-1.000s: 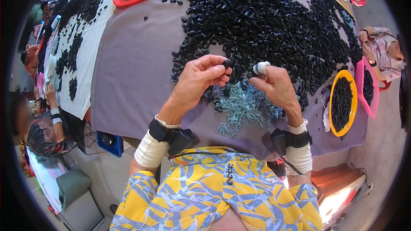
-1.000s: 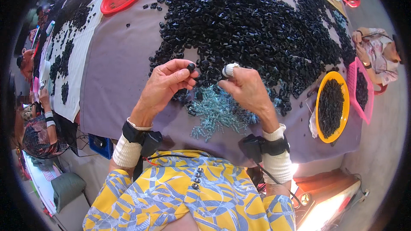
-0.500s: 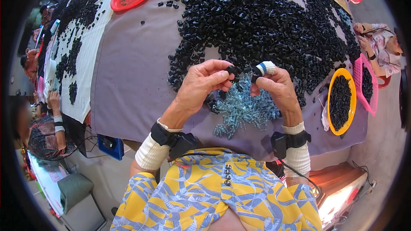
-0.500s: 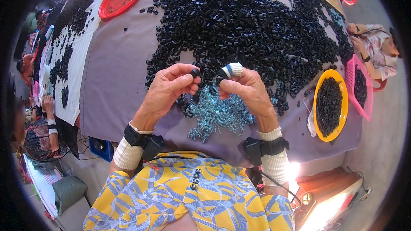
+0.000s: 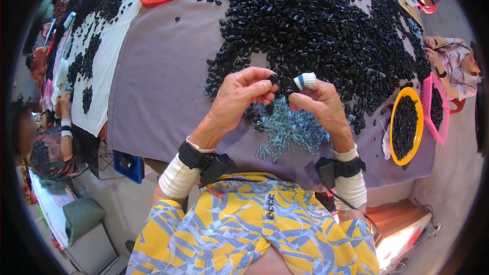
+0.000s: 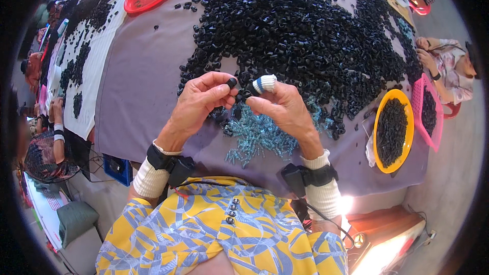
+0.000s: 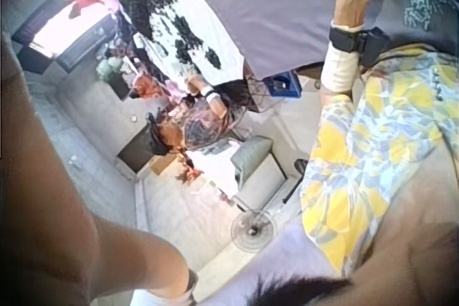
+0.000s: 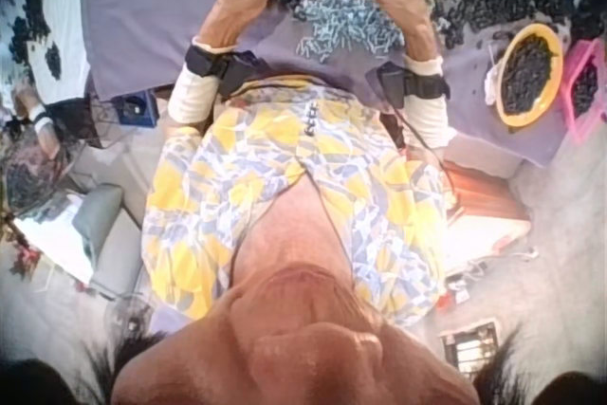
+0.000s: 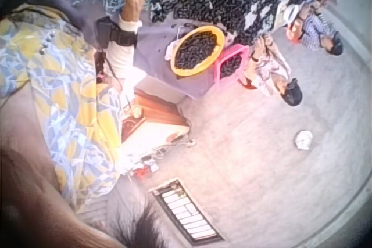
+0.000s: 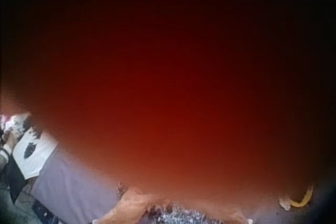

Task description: Apply adhesive to small black components and join them together to assemble parts.

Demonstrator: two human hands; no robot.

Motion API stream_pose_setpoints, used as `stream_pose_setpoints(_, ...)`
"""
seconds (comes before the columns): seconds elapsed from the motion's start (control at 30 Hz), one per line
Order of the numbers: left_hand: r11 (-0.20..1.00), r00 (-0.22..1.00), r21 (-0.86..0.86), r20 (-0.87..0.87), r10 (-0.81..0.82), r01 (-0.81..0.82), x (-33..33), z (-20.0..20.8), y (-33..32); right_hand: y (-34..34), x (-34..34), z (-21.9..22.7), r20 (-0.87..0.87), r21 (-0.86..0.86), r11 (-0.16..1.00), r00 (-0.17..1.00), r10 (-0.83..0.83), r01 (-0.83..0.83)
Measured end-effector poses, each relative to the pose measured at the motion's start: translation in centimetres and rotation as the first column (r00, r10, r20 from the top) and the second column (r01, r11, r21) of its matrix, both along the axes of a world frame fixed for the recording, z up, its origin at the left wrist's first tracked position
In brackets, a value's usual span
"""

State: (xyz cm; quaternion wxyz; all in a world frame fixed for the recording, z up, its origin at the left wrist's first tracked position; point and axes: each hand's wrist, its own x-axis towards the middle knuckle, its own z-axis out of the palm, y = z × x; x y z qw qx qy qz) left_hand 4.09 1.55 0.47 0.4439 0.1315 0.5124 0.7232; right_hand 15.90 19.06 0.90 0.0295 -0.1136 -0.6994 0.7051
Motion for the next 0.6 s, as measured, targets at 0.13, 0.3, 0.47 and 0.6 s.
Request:
stream_pose_setpoints(0.13,1.0,1.0,0.009,-0.015,0.001,-0.001,0.03,0.12,-0.06,-0.34,-0.05,0.19,-0.023,0.051,0.999,1.0,-0.015,0.016)
stream_pose_setpoints(0.3,1.0,1.0,-0.002,-0.011,0.0,0.0,0.14,0.3,0.21,-0.25,0.0,-0.1,-0.06,0.112,0.993,0.998,-0.026,0.032)
stream_pose_setpoints(0.47,1.0,1.0,-0.005,-0.002,0.009,-0.009,0.08,0.31,0.12,-0.02,0.2,-0.3,-0.074,0.236,0.971,0.997,-0.024,0.041)
stream_pose_setpoints(0.6,1.0,1.0,0.0,0.017,0.015,-0.015,-0.04,0.35,0.06,-0.37,0.17,0.55,-0.046,0.143,0.987,0.996,-0.072,0.078)
